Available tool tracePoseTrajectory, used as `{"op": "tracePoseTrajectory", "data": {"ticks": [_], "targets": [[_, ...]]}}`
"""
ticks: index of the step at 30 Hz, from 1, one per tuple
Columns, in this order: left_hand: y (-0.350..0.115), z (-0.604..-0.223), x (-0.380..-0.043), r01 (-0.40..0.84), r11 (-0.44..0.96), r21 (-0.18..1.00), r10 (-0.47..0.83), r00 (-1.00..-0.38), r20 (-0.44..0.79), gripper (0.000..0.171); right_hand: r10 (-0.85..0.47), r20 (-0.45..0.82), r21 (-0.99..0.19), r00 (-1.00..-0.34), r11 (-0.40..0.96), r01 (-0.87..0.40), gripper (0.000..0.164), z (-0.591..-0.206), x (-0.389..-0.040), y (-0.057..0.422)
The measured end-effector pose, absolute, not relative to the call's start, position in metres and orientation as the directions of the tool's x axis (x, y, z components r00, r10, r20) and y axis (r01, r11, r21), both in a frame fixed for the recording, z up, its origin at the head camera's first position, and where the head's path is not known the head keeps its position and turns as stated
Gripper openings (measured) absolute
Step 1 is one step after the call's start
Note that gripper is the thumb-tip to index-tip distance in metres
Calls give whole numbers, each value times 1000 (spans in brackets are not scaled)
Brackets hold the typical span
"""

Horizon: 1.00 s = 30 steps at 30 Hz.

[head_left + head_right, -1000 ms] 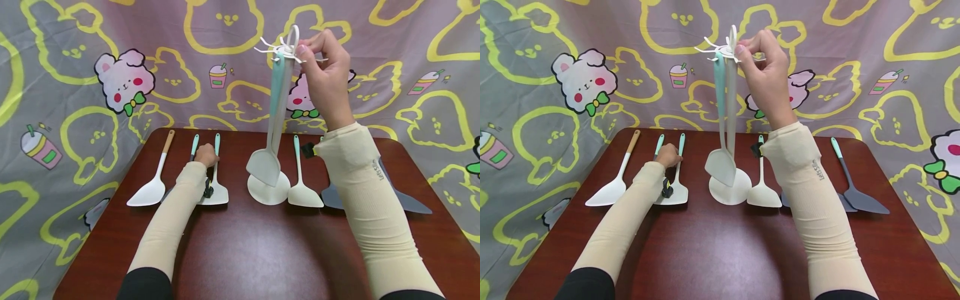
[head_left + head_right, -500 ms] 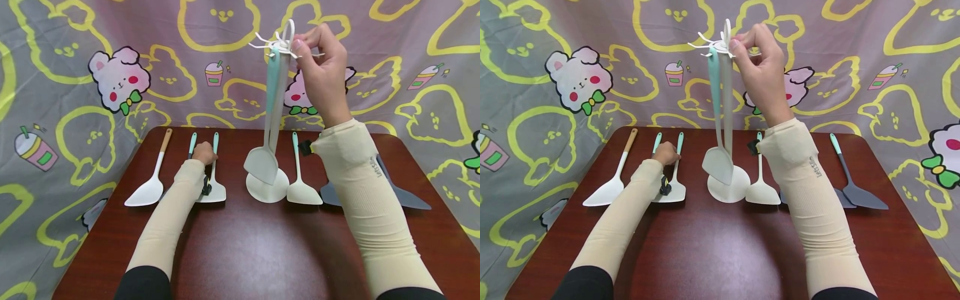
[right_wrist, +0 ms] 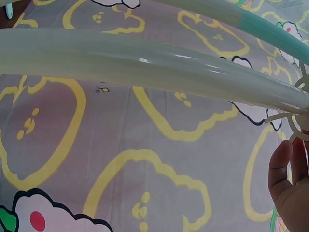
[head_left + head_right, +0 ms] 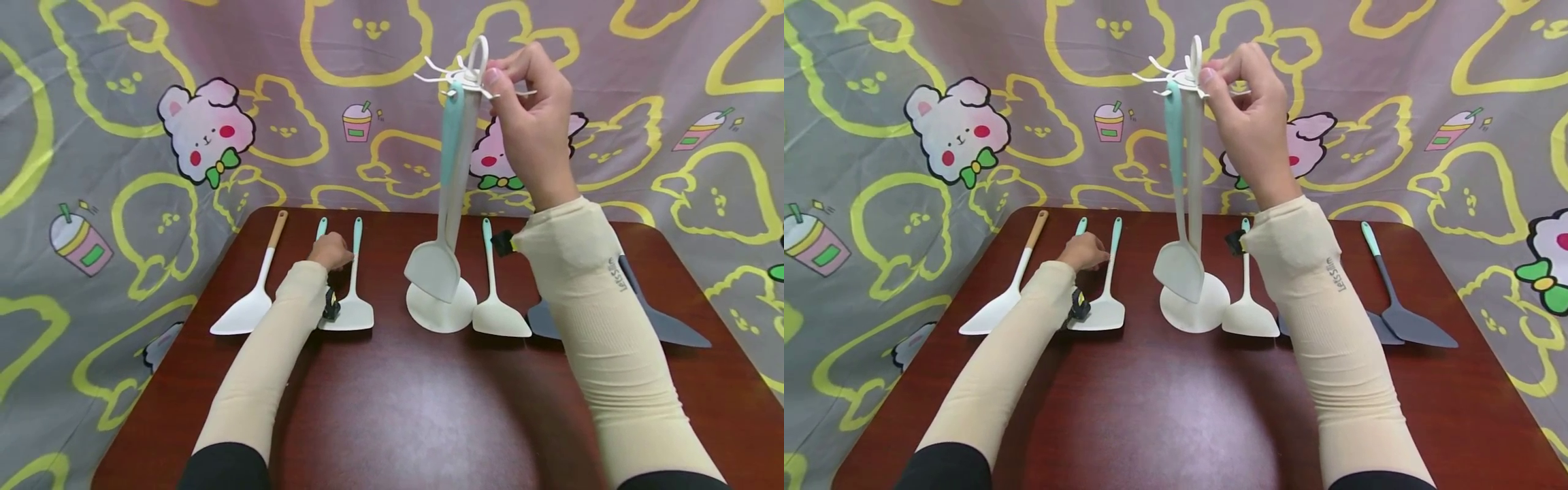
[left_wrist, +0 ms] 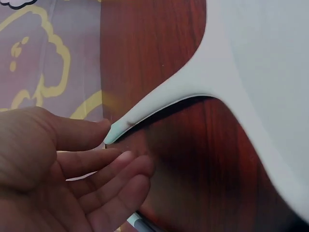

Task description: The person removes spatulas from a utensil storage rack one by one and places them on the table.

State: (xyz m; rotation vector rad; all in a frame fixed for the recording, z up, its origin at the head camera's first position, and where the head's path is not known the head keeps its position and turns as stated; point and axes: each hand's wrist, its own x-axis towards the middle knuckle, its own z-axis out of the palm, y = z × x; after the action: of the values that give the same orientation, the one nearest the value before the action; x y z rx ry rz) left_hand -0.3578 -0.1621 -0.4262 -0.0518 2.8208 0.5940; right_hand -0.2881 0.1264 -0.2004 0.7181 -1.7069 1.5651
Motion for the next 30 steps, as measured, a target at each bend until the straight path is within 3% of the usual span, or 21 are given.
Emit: {"op": "tracePoseTrajectory", "data": {"ticks": [6,14,19,30], "targets": [[-166,-423,-355,-93,897,432,-1,-978,-208,37,68,796,-606,-602,116,-787,24,-202,-286,126],[-159,-395,-339,3,852,523,31,-999,-43,27,92,793,-608,-602,73,-790,27,-201,-283,123],[-148,-380,-324,50,798,600,51,-999,16,37,69,821,-571,-567,76,-817,30,-203,-287,124],[-137,-365,-301,182,747,640,75,-979,190,31,53,828,-560,-558,107,-822,27,-204,-286,127]]}}
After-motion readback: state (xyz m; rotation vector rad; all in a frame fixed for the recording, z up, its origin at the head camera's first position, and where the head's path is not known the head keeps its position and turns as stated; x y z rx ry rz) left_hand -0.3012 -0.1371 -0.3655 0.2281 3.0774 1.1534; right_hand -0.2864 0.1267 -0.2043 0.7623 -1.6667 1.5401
